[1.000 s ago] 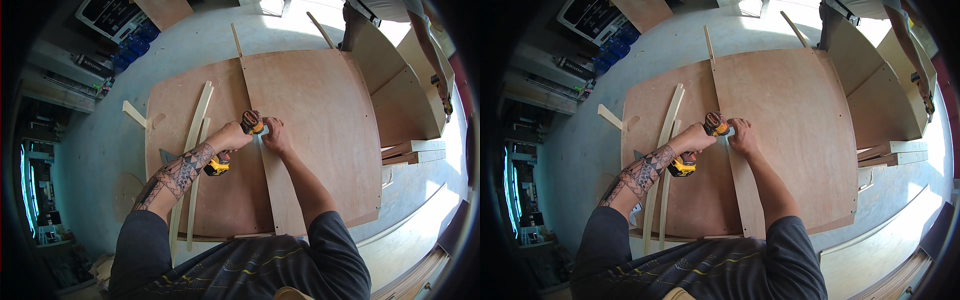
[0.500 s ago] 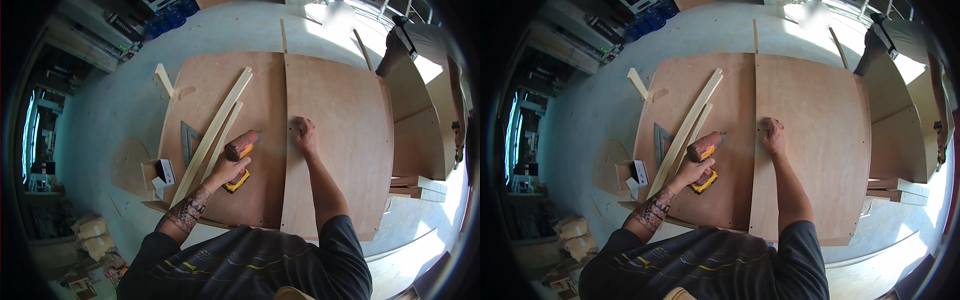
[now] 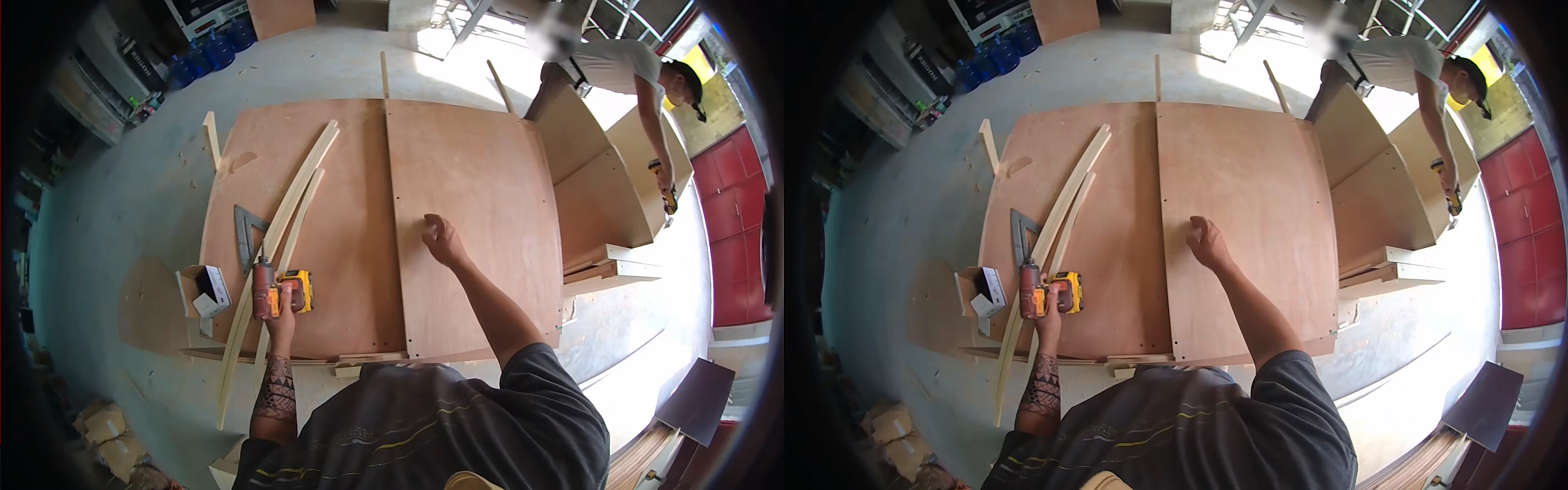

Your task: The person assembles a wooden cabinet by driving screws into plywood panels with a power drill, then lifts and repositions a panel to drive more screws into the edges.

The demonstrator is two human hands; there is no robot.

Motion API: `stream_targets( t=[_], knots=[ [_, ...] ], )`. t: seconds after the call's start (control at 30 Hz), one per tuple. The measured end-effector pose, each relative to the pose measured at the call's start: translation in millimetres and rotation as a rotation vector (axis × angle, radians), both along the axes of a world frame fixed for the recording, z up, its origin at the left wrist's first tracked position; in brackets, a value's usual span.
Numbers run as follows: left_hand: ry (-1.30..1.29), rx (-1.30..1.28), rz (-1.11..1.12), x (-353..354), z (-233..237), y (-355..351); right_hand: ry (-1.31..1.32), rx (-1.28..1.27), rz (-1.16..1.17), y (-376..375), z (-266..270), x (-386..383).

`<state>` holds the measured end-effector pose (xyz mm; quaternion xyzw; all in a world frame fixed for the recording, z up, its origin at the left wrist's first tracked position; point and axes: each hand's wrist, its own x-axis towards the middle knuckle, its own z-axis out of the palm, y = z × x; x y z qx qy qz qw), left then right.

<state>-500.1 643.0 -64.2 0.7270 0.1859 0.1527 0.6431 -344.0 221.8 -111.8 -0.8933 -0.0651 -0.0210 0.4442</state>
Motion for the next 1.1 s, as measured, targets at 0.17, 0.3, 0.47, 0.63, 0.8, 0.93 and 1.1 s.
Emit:
stream_targets(
  t=[0.17,0.3,0.47,0.63,0.8,0.93,1.1],
  knots=[
    [-0.001,0.451,0.354,-47.1,-42.9,-25.4,0.028,-0.415,-0.491,-136.1,4.0,-137.1],
    [0.166,0.533,-0.294,-130.8,-26.4,-158.3,0.321,-0.523,-0.944,-239.6,21.3,-235.3],
    [0.237,0.856,-0.401,-151.1,-72.6,-266.1,0.399,-0.246,-0.817,-286.5,-2.0,-294.1],
    [0.299,0.654,-0.364,-156.2,-55.2,-257.3,0.444,-0.170,-0.806,-290.4,15.6,-309.8],
    [0.369,0.615,-0.368,-209.6,-87.4,-231.7,0.425,-0.176,-0.763,-288.7,-3.8,-381.5],
    [0.392,0.609,-0.364,-252.3,-70.6,-233.1,0.387,-0.131,-0.705,-291.6,-13.4,-427.9],
    [0.045,0.658,-0.310,-293.6,-53.4,-236.0,0.422,-0.047,-0.775,-312.0,-31.2,-487.3]
  ],
)
